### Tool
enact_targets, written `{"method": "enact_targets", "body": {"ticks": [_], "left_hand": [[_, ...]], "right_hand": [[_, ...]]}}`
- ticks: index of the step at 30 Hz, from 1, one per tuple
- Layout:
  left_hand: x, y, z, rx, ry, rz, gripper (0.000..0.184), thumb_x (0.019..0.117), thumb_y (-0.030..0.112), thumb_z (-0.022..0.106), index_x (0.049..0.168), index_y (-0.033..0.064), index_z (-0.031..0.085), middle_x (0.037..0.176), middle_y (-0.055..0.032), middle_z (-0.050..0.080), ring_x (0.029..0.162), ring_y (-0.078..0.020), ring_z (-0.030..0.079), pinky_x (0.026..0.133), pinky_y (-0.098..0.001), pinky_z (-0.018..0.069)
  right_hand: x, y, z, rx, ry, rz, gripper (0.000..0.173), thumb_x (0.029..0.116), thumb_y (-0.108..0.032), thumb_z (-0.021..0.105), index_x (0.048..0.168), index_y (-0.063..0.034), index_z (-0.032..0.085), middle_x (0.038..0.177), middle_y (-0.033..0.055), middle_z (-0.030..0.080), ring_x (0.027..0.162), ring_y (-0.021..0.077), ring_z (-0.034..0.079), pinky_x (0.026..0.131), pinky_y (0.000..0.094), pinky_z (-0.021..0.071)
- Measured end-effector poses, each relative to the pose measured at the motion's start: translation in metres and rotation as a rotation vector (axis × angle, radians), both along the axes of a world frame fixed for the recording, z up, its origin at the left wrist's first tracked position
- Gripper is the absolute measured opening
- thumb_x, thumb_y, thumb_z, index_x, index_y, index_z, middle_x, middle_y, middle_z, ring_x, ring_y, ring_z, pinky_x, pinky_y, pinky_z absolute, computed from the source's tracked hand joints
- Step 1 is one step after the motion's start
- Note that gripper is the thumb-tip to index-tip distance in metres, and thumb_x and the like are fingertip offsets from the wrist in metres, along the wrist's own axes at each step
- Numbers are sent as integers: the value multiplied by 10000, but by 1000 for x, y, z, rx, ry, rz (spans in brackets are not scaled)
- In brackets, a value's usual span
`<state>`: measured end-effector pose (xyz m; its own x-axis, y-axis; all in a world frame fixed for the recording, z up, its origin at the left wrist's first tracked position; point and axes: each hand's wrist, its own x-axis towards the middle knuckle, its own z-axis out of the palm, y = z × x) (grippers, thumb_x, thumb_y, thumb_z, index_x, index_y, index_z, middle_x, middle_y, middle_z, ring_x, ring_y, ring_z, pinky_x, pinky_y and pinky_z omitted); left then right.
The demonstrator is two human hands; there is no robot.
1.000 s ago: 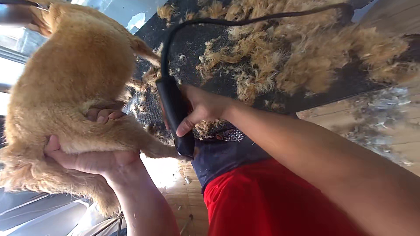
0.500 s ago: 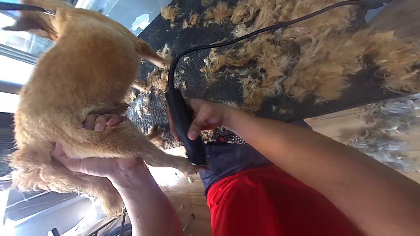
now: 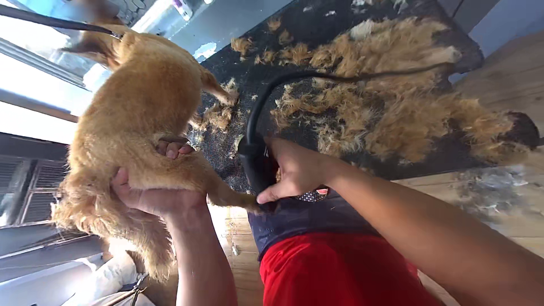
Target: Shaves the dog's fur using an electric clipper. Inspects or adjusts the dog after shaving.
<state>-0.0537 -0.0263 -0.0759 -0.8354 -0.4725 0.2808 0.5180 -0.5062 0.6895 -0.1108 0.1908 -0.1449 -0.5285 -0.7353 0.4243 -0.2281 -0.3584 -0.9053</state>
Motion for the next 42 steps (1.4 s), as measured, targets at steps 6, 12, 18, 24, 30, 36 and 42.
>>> {"method": "enact_targets", "body": {"ticks": [6, 12, 18, 24, 30, 36, 42], "left_hand": [[1, 3, -10, 75, 56, -56, 498, 940, 543, 410, 1032, 86, 586, 830, -69, 602, 756, -223, 630, 747, -433, 563], [3, 14, -7, 211, -22, 20, 387, 880, 470, 564, 1089, 148, 618, 951, -97, 677, 853, -264, 686, 789, -478, 584], [13, 11, -17, 98, -25, 116, 277, 911, 275, 635, 1155, 143, 638, 1101, -107, 714, 1028, -263, 702, 882, -498, 592], [77, -51, -69, -725, -352, -11, 390, 829, 181, 853, 1157, 39, 698, 1047, -29, 754, 979, -130, 720, 903, -355, 606], [73, -150, -54, -908, -307, -28, 467, 957, 550, 620, 1209, 169, 716, 1136, -4, 739, 1045, -146, 693, 924, -359, 571], [-9, -89, -74, -566, -268, -844, 608, 599, 512, 932, 1111, 264, 717, 974, 106, 749, 862, 7, 693, 778, -222, 595], [-30, -31, -82, -197, -422, -1274, 84, 842, 199, 740, 800, 230, 674, 550, 98, 513, 477, -21, 528, 527, -222, 532]], "right_hand": [[4, 3, 35, -269, 35, -268, 656, 722, -50, 876, 1261, 38, 512, 1032, 107, 705, 952, 200, 720, 857, 384, 643], [50, 3, -12, 287, 138, -188, 513, 764, -270, 870, 1194, -95, 652, 994, -10, 726, 924, 73, 702, 848, 345, 622], [33, 56, -10, 124, -40, -200, 629, 756, -293, 903, 1262, -89, 590, 1029, 73, 731, 934, 213, 728, 842, 424, 635], [15, 96, 8, -215, -347, -470, 497, 827, -218, 837, 1250, -112, 598, 1035, 192, 733, 895, 349, 744, 774, 507, 646], [25, 130, 17, -324, -575, -604, 443, 841, -250, 812, 1230, -118, 645, 1121, 208, 721, 961, 345, 745, 742, 481, 651], [38, 142, 31, -307, -537, -613, 459, 886, -271, 796, 1296, -131, 645, 1203, 211, 707, 1021, 340, 742, 751, 464, 659], [70, 169, 32, -166, -434, -906, 493, 891, -164, 783, 1321, -106, 551, 1217, 237, 693, 1026, 404, 726, 761, 535, 645]]}}
